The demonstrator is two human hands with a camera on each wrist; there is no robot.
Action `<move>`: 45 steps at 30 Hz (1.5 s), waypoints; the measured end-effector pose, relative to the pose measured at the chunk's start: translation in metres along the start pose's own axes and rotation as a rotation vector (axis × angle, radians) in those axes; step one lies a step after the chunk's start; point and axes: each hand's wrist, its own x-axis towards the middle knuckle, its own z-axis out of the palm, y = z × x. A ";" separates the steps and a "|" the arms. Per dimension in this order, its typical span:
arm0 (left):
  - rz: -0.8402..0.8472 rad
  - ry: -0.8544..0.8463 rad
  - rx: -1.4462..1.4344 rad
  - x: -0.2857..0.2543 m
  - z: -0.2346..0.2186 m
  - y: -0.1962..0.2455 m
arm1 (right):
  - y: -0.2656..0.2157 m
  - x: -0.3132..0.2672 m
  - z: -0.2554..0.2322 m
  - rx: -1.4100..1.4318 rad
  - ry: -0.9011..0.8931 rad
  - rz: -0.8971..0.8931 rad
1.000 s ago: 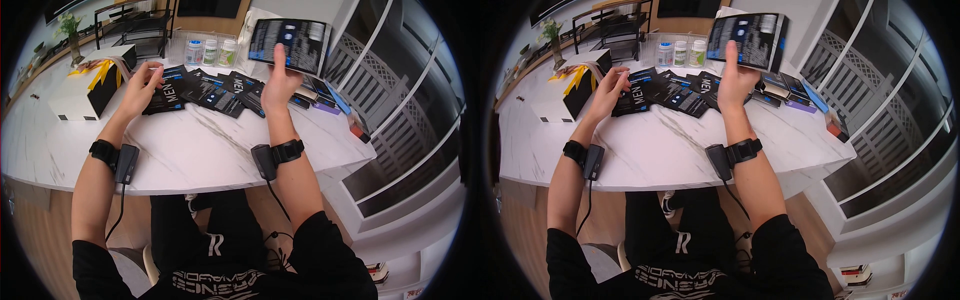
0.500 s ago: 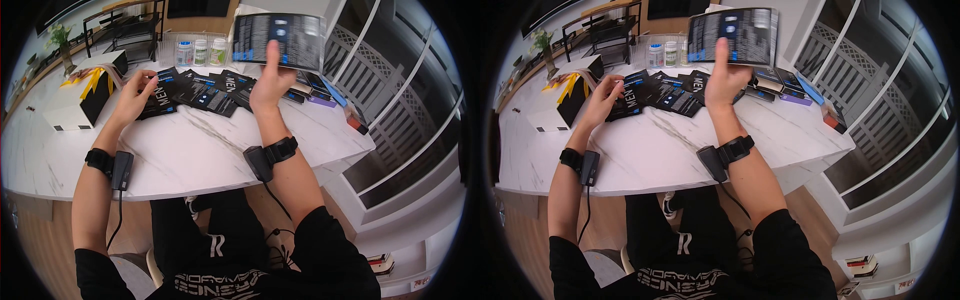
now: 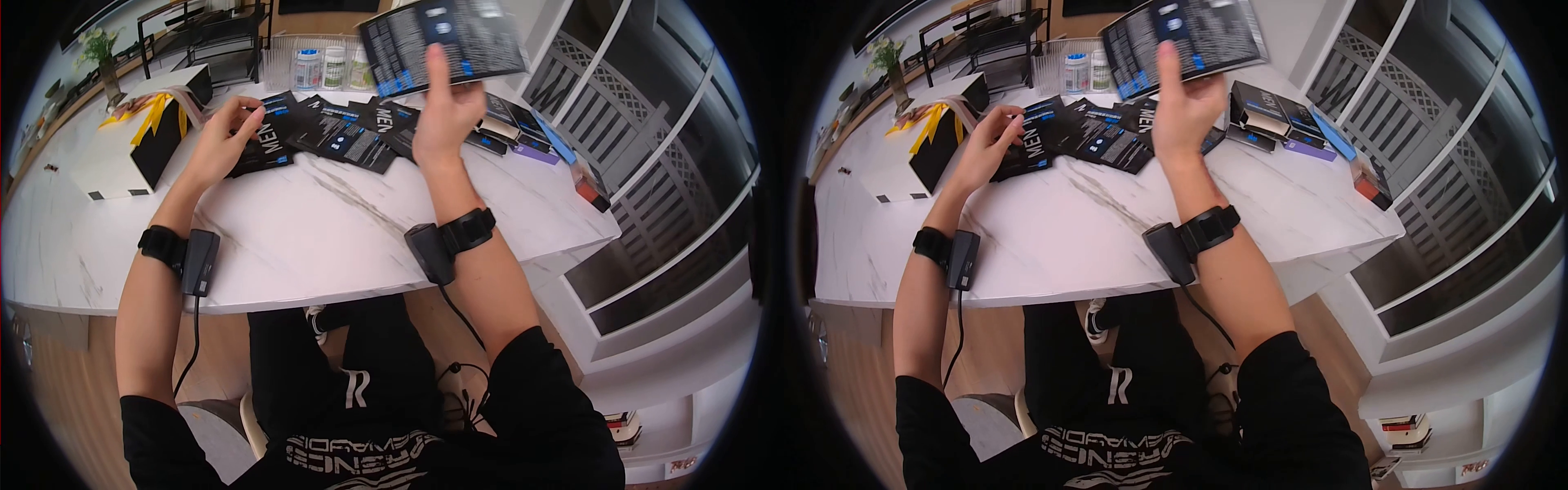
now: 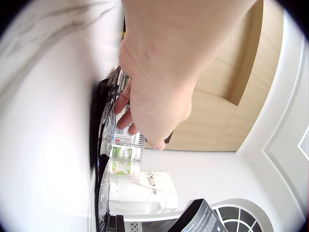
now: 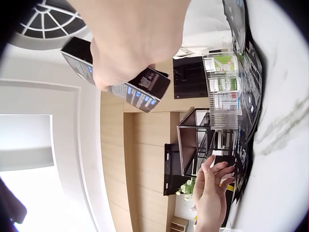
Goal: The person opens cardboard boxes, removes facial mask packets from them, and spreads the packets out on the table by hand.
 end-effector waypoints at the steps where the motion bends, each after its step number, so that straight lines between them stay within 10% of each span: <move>1: -0.008 -0.001 0.003 0.000 0.000 -0.001 | 0.000 0.004 0.000 0.025 0.034 -0.091; 6: 0.028 0.040 -0.068 0.002 0.006 -0.003 | 0.002 -0.008 -0.007 -0.299 -0.160 0.434; 15: -0.002 -0.066 0.103 0.003 -0.001 -0.005 | 0.010 -0.001 -0.008 -0.140 -0.097 -0.060; 21: 0.025 -0.106 0.078 0.002 0.001 -0.001 | 0.014 -0.023 -0.008 -0.376 -0.365 0.636; 35: -0.025 -0.256 -0.355 -0.001 0.003 0.020 | 0.011 -0.020 -0.003 0.186 -0.550 1.045; 41: -0.037 -0.270 -0.360 0.000 0.006 0.018 | 0.007 -0.018 -0.006 0.173 -0.530 1.026; 45: -0.026 -0.251 -0.250 -0.004 0.007 0.023 | -0.004 -0.018 0.004 -0.027 -0.232 0.397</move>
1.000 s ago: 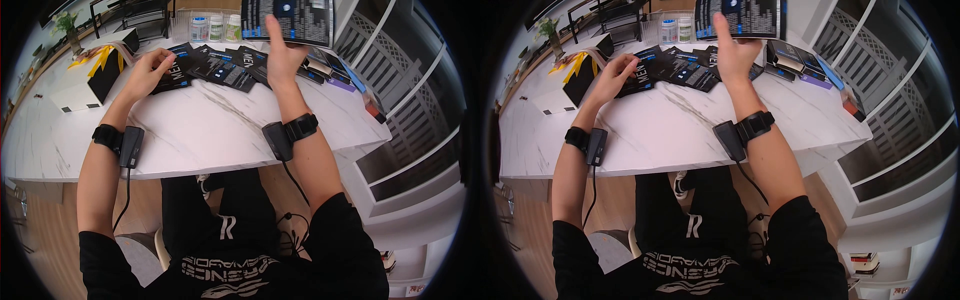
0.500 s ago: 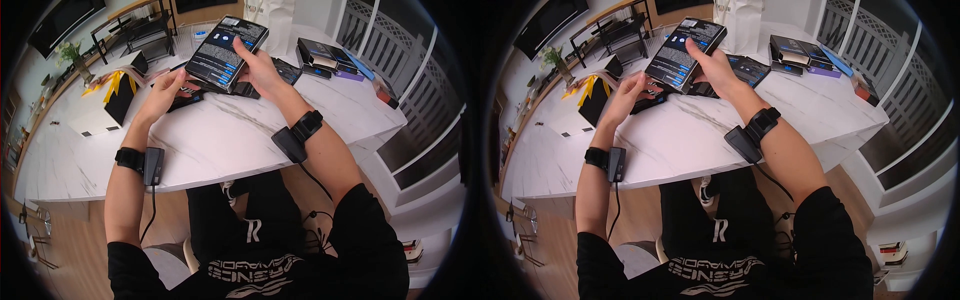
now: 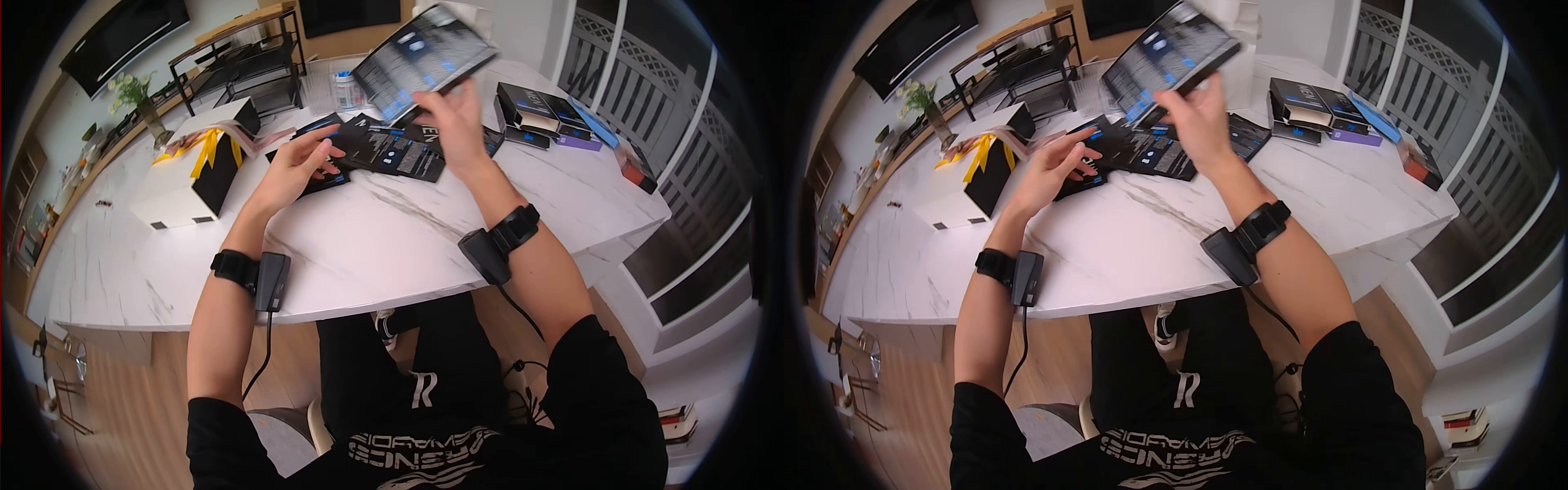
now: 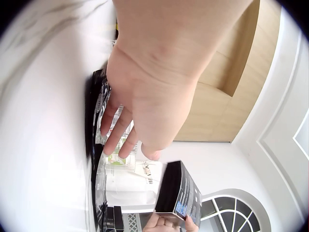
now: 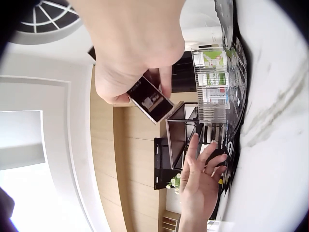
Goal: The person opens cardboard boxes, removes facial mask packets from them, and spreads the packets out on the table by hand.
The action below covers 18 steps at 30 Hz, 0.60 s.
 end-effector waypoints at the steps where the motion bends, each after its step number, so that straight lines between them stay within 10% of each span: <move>1: -0.005 -0.006 0.026 -0.001 -0.001 -0.001 | 0.003 0.004 -0.003 0.007 0.023 -0.094; 4: -0.007 -0.030 0.028 0.000 -0.003 -0.003 | 0.008 0.009 -0.010 0.012 0.047 -0.134; 8: -0.027 -0.032 0.005 0.003 -0.006 -0.012 | 0.020 -0.003 -0.006 -0.298 -0.045 0.250; 14: -0.046 0.075 0.036 0.006 -0.016 -0.024 | 0.028 0.014 -0.012 -0.155 0.036 -0.267; 18: -0.044 0.033 0.004 0.005 -0.010 -0.020 | 0.042 0.003 -0.013 -0.257 -0.082 0.068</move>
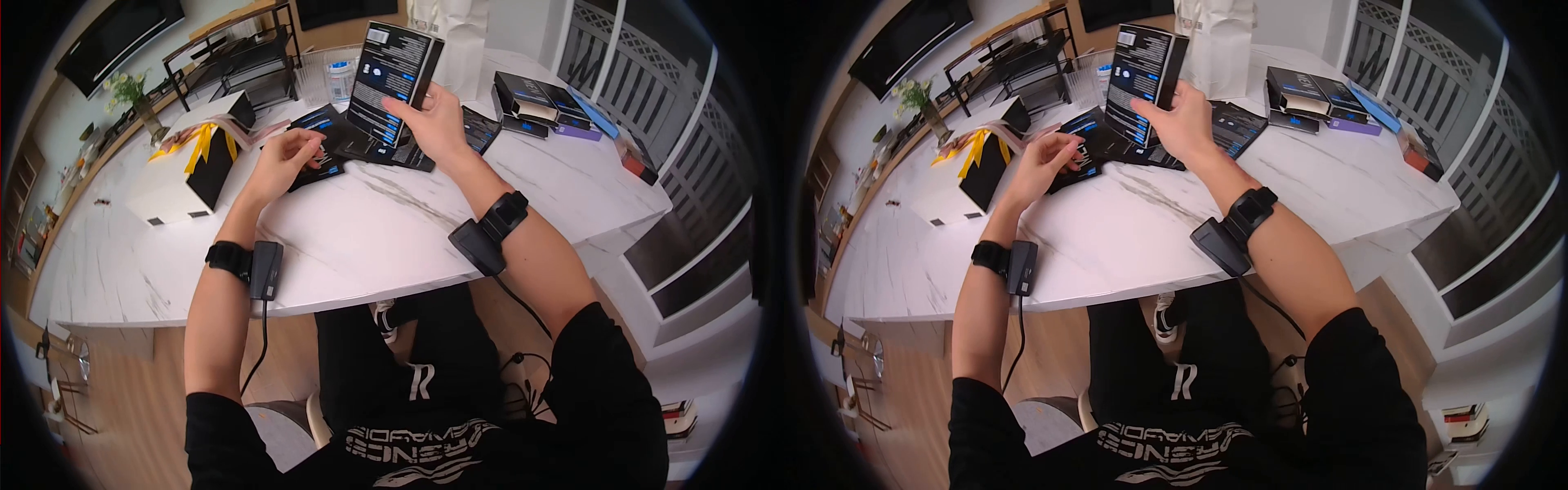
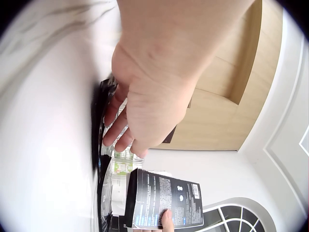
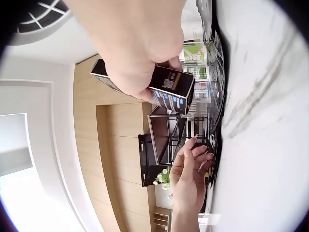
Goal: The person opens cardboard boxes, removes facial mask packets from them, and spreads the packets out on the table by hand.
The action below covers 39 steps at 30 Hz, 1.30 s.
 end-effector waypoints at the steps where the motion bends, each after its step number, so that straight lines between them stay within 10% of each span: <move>1: 0.053 0.060 0.066 0.000 0.000 0.001 | -0.007 0.000 0.001 0.015 0.025 -0.040; 8: 0.305 0.197 0.369 -0.001 0.022 0.014 | -0.001 -0.016 0.024 0.004 -0.082 -0.200; 19: 0.227 0.140 0.101 -0.008 0.034 0.033 | -0.018 -0.028 0.032 -0.066 -0.487 -0.130; 26: 0.257 0.547 -0.240 -0.004 0.020 0.037 | -0.021 -0.024 0.024 -0.220 -0.399 -0.070; 39: 0.421 0.749 -0.191 -0.005 0.009 0.039 | -0.008 -0.021 0.021 -0.236 -0.409 -0.018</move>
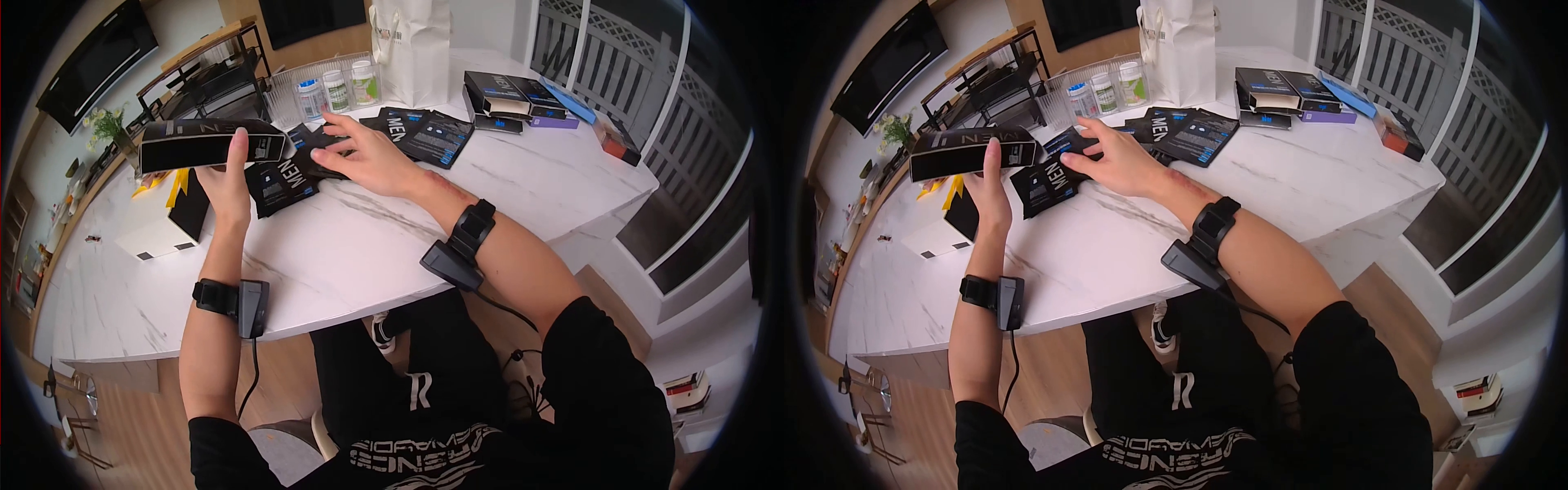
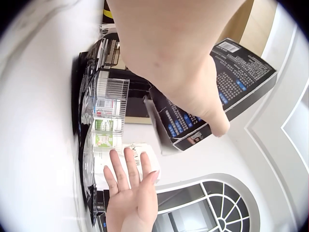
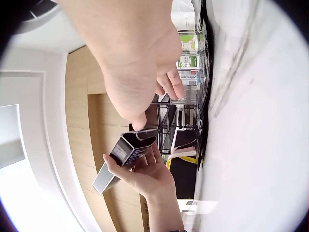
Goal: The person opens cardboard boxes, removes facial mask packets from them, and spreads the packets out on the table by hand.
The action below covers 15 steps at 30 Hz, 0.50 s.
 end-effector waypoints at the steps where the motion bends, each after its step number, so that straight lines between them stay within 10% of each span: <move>1: -0.006 -0.005 -0.001 -0.001 0.000 -0.004 | 0.000 -0.002 0.000 -0.013 -0.012 -0.022; 9: -0.296 -0.072 -0.306 -0.002 -0.001 -0.011 | -0.011 -0.005 0.000 0.042 -0.087 -0.007; 15: -0.071 0.058 -0.185 0.006 -0.002 -0.010 | -0.012 -0.004 -0.005 -0.015 -0.070 -0.009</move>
